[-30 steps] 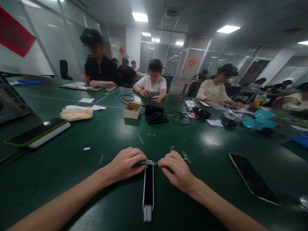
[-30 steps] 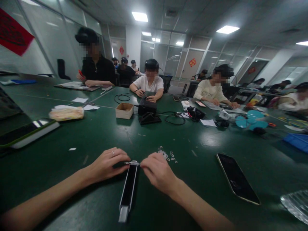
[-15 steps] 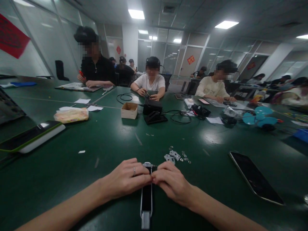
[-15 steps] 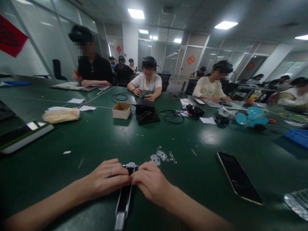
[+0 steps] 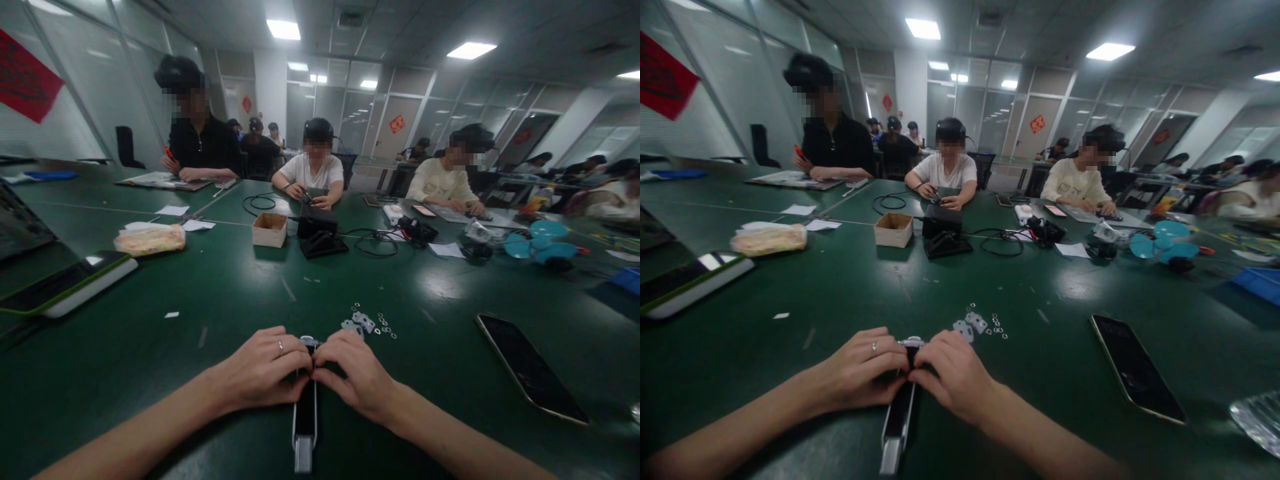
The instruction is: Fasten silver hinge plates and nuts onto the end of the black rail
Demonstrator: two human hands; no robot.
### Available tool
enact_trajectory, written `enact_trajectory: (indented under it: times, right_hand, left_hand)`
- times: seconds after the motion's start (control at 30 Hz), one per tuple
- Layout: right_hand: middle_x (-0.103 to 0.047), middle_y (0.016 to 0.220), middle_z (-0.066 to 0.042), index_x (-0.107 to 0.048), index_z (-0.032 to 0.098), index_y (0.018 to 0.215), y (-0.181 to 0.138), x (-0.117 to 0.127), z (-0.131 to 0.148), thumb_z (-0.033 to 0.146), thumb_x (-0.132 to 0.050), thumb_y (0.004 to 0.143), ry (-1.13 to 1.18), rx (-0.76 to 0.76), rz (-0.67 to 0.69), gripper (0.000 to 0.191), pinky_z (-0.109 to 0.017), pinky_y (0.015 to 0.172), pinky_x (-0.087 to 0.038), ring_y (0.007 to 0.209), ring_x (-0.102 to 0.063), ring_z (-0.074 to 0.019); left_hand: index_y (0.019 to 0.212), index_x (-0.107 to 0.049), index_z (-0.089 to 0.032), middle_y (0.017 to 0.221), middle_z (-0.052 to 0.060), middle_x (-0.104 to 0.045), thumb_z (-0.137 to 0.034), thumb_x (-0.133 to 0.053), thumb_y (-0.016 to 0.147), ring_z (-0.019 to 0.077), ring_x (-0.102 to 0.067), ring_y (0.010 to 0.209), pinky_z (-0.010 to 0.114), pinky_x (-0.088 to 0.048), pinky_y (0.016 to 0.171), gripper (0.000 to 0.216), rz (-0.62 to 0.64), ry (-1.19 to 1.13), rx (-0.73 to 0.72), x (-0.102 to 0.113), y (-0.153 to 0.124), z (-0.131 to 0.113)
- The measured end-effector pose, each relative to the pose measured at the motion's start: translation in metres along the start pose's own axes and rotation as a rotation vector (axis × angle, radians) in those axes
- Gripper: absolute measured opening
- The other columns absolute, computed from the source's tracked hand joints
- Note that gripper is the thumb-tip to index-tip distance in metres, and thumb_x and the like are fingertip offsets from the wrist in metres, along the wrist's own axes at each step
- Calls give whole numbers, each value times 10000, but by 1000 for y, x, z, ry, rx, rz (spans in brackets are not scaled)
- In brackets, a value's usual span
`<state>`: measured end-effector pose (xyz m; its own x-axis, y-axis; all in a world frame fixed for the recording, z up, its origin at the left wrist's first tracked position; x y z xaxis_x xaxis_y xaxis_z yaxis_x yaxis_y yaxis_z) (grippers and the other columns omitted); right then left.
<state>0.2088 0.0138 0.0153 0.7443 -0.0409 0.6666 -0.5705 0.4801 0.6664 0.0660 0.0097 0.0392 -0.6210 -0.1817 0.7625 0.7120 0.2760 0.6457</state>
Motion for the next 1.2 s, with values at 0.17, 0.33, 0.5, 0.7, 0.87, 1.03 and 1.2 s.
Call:
enact_trajectory:
  times: [0.17,0.33,0.5,0.7,0.87,1.03,1.2]
  right_hand:
    - [-644,797,-40,-562,174,905,1,2,-2,301,-507,943,-19,-12,3,143,-310,682,-423,748,-551,-168]
    - [-640,825,-57,-559,165,908,1,7,-9,184,-503,907,-82,-89,-22,59,-324,698,-432,764,-553,-177]
    - [-622,830,-69,-583,148,897,0,7,-18,106,-483,844,-167,-184,5,120,-329,713,-440,794,-545,-189]
    - [-618,836,-63,-594,148,874,-2,2,-21,123,-517,820,-220,-235,79,97,-339,726,-422,813,-529,-198]
    - [-623,828,-51,-602,158,846,-2,0,-22,136,-548,821,-225,-259,105,64,-323,710,-415,806,-524,-190]
    - [-627,824,-50,-609,165,844,-2,0,-23,129,-565,809,-239,-272,102,67,-326,722,-420,815,-526,-194]
    - [-627,819,-47,-606,166,849,-2,-1,-23,121,-572,802,-228,-282,96,73,-336,726,-418,822,-523,-200]
  left_hand:
    - [879,-547,-174,754,22,-669,-136,-512,798,128,-611,633,240,-439,595,97,55,-26,71,4,-5,16]
    - [839,-548,-171,741,9,-649,-169,-502,767,138,-585,618,259,-417,623,85,237,59,273,4,-19,47]
    - [845,-552,-172,746,0,-630,-200,-539,762,151,-580,637,267,-402,640,89,422,45,400,0,-24,56]
    - [864,-554,-175,769,0,-623,-169,-545,761,148,-569,650,251,-397,632,103,475,-21,430,-7,-22,51]
    - [872,-569,-171,751,-1,-609,-178,-556,767,142,-552,634,240,-389,610,106,476,-45,456,-7,-24,53]
    - [880,-582,-168,711,-12,-576,-183,-541,778,131,-538,606,226,-391,583,112,454,-98,507,-8,-25,54]
    - [879,-591,-167,714,-9,-579,-185,-540,776,129,-532,593,224,-386,568,117,445,-137,547,-8,-24,54]
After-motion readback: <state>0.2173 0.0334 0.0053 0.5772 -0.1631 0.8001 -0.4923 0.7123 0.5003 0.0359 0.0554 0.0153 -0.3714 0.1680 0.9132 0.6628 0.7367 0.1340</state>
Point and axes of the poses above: each hand's wrist, its own y-axis towards the middle knuckle, its own x-axis out of the back of the hand, z = x × y, the point moved 5 cm from there along y, towards the middle knuckle
